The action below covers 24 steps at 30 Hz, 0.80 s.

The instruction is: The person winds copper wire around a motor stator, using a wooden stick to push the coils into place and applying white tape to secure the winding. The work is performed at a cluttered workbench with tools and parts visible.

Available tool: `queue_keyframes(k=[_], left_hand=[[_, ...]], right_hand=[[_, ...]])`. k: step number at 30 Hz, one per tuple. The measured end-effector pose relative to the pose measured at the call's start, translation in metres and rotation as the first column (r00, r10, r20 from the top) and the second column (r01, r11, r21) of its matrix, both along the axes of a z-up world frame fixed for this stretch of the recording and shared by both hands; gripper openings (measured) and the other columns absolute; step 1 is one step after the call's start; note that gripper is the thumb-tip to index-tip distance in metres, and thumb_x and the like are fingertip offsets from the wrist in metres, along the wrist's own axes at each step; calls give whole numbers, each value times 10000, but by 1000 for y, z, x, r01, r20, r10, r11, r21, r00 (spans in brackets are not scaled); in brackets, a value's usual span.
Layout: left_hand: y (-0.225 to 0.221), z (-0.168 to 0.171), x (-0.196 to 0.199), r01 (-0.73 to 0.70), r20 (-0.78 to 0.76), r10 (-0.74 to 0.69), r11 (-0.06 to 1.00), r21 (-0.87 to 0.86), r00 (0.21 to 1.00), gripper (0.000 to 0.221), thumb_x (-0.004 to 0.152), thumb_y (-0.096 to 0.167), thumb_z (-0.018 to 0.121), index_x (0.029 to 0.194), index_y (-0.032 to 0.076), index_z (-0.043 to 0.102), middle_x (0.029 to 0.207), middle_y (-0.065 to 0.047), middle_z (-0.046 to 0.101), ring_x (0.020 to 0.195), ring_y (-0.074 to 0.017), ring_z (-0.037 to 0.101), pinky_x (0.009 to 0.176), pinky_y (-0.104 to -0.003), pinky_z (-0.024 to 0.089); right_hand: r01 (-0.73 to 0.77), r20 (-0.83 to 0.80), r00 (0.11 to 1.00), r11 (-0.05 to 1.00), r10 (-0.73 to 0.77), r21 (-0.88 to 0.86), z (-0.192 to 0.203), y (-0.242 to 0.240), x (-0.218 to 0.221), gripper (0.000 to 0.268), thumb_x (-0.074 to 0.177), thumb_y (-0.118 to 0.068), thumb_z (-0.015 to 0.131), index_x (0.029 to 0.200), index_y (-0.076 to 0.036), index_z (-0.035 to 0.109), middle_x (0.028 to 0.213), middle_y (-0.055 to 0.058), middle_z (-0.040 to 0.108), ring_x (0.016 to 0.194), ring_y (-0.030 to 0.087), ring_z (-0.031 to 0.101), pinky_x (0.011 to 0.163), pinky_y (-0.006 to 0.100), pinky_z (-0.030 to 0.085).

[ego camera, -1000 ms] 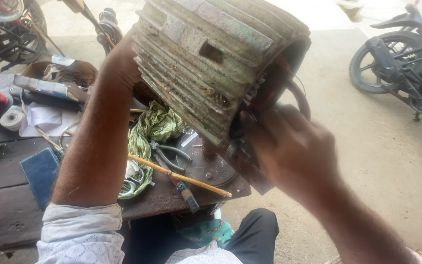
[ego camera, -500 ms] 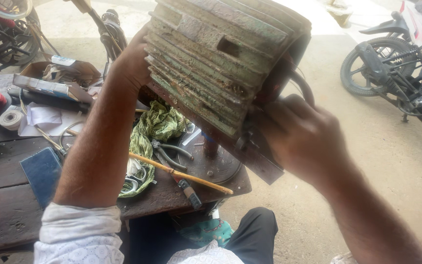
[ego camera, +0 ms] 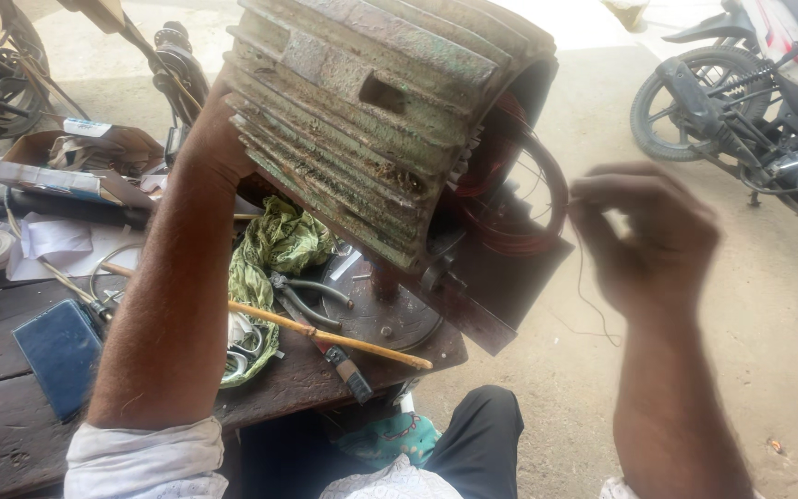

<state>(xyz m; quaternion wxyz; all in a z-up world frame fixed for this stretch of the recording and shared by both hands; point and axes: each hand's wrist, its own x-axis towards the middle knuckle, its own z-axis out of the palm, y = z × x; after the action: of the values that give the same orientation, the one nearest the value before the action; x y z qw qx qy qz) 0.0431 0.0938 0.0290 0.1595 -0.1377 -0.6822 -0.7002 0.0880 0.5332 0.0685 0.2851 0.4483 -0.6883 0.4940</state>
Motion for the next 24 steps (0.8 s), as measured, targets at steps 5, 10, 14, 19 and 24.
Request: queue_keyframes(k=[5,10,14,19,24], left_hand=[[-6,-3,4,45,-53,-42,997,66,998,288,1001,190,660,1234,24,680,1073,-149,741,908,-209,753,734,-341,640],[-9,-5,2,217,-64,-208,954,207,976,265,1031,156,669,1226,-21,695,1089,-177,731,923,-228,748,765,-344,635],[-11,-7,2,265,-92,-249,933,246,964,244,1033,123,668,1227,-22,691,1120,-179,732,965,-232,752,802,-349,640],[-10,-8,3,143,-50,-135,968,206,990,251,1013,105,648,1244,10,679,1093,-157,736,941,-216,755,778,-341,647],[-11,-11,-1,75,-19,-74,995,67,997,197,1099,121,596,1220,-10,678,1037,-164,708,865,-210,732,700,-338,641]], right_hand=[[-123,39,992,988,119,99,-12,-17,-8,164,1025,-45,725,1188,-45,709,1118,84,733,927,112,742,787,237,621],[-72,75,995,991,64,111,-5,-30,-18,156,1011,-81,765,1159,-42,736,1120,74,735,919,122,732,770,222,605],[-99,65,994,991,93,88,-7,-29,-23,125,1038,-84,766,1153,-45,736,1097,74,734,924,124,731,764,224,608],[114,-93,990,993,-111,28,-18,-18,-4,84,988,-35,778,1050,-82,749,955,73,717,734,100,690,557,234,529],[212,-19,976,965,-217,-156,11,-16,39,64,1008,-94,723,1064,-117,704,976,103,692,686,94,667,527,223,531]])
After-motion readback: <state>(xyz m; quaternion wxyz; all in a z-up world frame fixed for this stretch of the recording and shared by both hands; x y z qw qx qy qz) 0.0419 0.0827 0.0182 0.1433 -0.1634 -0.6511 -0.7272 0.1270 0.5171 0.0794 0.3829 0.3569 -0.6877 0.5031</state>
